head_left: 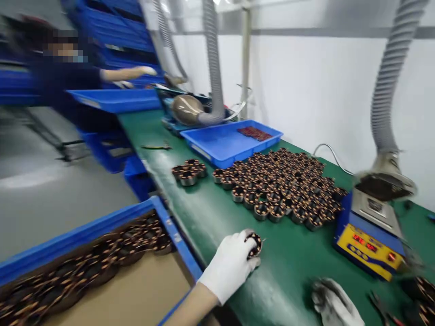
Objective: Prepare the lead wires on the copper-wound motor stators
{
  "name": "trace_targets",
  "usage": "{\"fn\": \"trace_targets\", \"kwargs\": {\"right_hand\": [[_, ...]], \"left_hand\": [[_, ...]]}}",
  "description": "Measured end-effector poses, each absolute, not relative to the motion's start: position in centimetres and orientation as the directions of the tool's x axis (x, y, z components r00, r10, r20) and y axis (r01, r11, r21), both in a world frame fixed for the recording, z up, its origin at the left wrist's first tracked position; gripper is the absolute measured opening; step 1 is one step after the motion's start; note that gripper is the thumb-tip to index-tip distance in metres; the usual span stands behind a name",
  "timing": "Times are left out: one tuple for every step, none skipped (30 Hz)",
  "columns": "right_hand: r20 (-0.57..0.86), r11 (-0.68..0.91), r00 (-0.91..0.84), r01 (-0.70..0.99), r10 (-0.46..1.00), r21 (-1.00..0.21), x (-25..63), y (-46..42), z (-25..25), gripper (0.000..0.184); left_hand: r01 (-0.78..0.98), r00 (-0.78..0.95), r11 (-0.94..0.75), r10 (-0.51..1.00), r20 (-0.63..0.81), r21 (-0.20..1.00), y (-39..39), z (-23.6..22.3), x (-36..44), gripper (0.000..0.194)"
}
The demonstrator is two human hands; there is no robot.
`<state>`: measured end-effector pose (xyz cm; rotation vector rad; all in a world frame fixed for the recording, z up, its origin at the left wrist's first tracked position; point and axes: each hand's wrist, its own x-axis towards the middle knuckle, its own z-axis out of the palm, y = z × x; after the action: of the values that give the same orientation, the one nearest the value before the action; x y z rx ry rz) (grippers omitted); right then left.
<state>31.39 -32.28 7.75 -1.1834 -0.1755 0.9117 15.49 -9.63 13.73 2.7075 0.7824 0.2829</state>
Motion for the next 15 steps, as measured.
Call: {"fn": "trace_targets", "kwargs": {"right_hand": [[-0.316, 0.076, 0.695, -0.470, 0.646, -0.880, 30.8, -32.2, 8.4, 0.028], [-0.273, 0.087, 0.724, -0.418, 0.633, -0.904, 30.3, -32.0, 9.1, 0.035], [-0.216, 0.126, 0.718, -0.390, 0.661, -0.912, 30.0, -31.8, 9.9, 0.045], [-0.162, 0.169, 0.691, -0.384, 0.705, -0.908, 29.8, -31.5, 10.6, 0.055], [-0.133, 0.194, 0.639, -0.416, 0.758, -0.888, 29.7, -31.4, 11.2, 0.062], [-0.136, 0.205, 0.600, -0.465, 0.789, -0.861, 29.8, -31.4, 11.7, 0.062], [-0.149, 0.230, 0.593, -0.515, 0.792, -0.826, 29.9, -31.6, 12.0, 0.057], [-0.167, 0.261, 0.595, -0.565, 0.786, -0.782, 30.1, -31.9, 12.1, 0.050], [-0.186, 0.304, 0.612, -0.606, 0.769, -0.735, 30.4, -32.3, 12.1, 0.043], [-0.206, 0.351, 0.632, -0.638, 0.747, -0.685, 30.7, -32.7, 12.0, 0.035], [-0.228, 0.389, 0.643, -0.668, 0.732, -0.634, 31.1, -33.1, 11.7, 0.030], [-0.249, 0.411, 0.640, -0.696, 0.726, -0.589, 31.4, -33.4, 11.5, 0.026], [-0.271, 0.420, 0.630, -0.721, 0.728, -0.551, 31.7, -33.6, 11.2, 0.025], [-0.290, 0.416, 0.614, -0.745, 0.735, -0.521, 32.0, -33.6, 11.1, 0.025], [-0.304, 0.407, 0.597, -0.762, 0.742, -0.504, 32.2, -33.6, 11.0, 0.026]], "left_hand": [[0.402, 0.874, -0.826, 0.475, 0.103, 0.395, -11.0, 13.7, 16.0, 0.022], [0.304, 0.912, -0.834, 0.394, 0.112, 0.460, -12.3, 13.9, 16.8, 0.019], [0.195, 0.943, -0.826, 0.307, 0.131, 0.530, -13.4, 14.2, 17.8, 0.018], [0.078, 0.965, -0.798, 0.211, 0.156, 0.598, -14.3, 14.5, 19.1, 0.020], [-0.032, 0.979, -0.751, 0.108, 0.171, 0.660, -15.1, 14.8, 20.6, 0.021], [-0.118, 0.984, -0.687, 0.014, 0.175, 0.717, -15.9, 15.2, 22.2, 0.021], [-0.169, 0.984, -0.615, -0.056, 0.171, 0.770, -16.6, 15.4, 23.8, 0.021], [-0.184, 0.983, -0.550, -0.092, 0.160, 0.815, -17.3, 15.6, 25.3, 0.022], [-0.178, 0.984, -0.501, -0.098, 0.149, 0.847, -18.0, 15.6, 26.6, 0.024], [-0.169, 0.986, -0.472, -0.087, 0.145, 0.865, -18.6, 15.4, 27.7, 0.029], [-0.175, 0.985, -0.463, -0.079, 0.156, 0.869, -19.1, 15.1, 28.5, 0.040], [-0.196, 0.980, -0.473, -0.081, 0.179, 0.859, -19.6, 14.8, 29.0, 0.054], [-0.229, 0.973, -0.493, -0.101, 0.206, 0.839, -19.8, 14.4, 29.3, 0.069], [-0.260, 0.966, -0.506, -0.132, 0.224, 0.822, -19.9, 14.0, 29.3, 0.078], [-0.273, 0.962, -0.507, -0.153, 0.227, 0.818, -19.9, 13.8, 29.3, 0.082]]}}
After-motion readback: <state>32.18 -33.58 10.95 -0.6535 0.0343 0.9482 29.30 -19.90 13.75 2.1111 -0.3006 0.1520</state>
